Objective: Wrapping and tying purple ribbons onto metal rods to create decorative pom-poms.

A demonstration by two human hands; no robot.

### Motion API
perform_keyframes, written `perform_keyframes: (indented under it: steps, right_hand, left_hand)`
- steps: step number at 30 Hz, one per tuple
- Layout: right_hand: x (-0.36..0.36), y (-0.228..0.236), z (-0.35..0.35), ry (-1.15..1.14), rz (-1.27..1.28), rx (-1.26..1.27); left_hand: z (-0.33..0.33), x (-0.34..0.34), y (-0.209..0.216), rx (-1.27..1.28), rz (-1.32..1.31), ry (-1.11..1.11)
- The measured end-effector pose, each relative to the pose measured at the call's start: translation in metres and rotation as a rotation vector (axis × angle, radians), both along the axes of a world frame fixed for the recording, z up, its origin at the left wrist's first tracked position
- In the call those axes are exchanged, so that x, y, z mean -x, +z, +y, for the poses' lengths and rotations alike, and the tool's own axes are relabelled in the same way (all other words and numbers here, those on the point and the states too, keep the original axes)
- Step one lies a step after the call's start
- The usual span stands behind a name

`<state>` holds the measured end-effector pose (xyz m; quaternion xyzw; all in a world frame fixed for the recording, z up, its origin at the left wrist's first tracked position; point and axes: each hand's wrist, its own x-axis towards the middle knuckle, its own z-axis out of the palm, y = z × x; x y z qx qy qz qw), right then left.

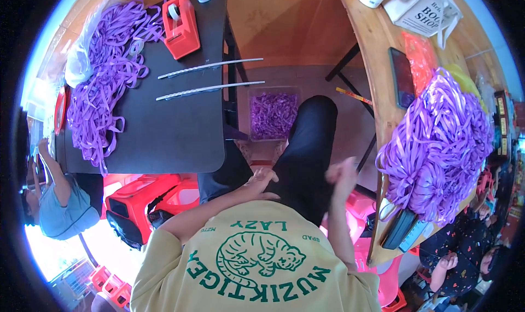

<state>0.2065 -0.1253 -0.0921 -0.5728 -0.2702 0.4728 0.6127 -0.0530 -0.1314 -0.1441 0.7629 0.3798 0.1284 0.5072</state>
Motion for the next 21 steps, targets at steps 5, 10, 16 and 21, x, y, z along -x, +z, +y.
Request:
perform_keyframes:
  steps: [5, 10, 16, 21]
  right_hand:
    - [0.051, -0.011, 0.050, 0.134, 0.082, -0.028]
    - [0.146, -0.026, 0.050, 0.588, 0.222, 0.060]
    - [0.158, -0.012, 0.022, 0.997, 0.008, 0.001]
    - [0.149, -0.033, 0.010, 1.254, -0.393, -0.115]
  left_hand:
    - [-0.003, -0.007, -0.005, 0.121, 0.046, 0.105]
    - [-0.007, -0.002, -0.018, 0.272, 0.118, 0.357]
    - [-0.038, 0.025, -0.080, 0.532, -0.451, 0.848]
    - [-0.007, 0.042, -0.040, 0.971, -0.829, 0.784]
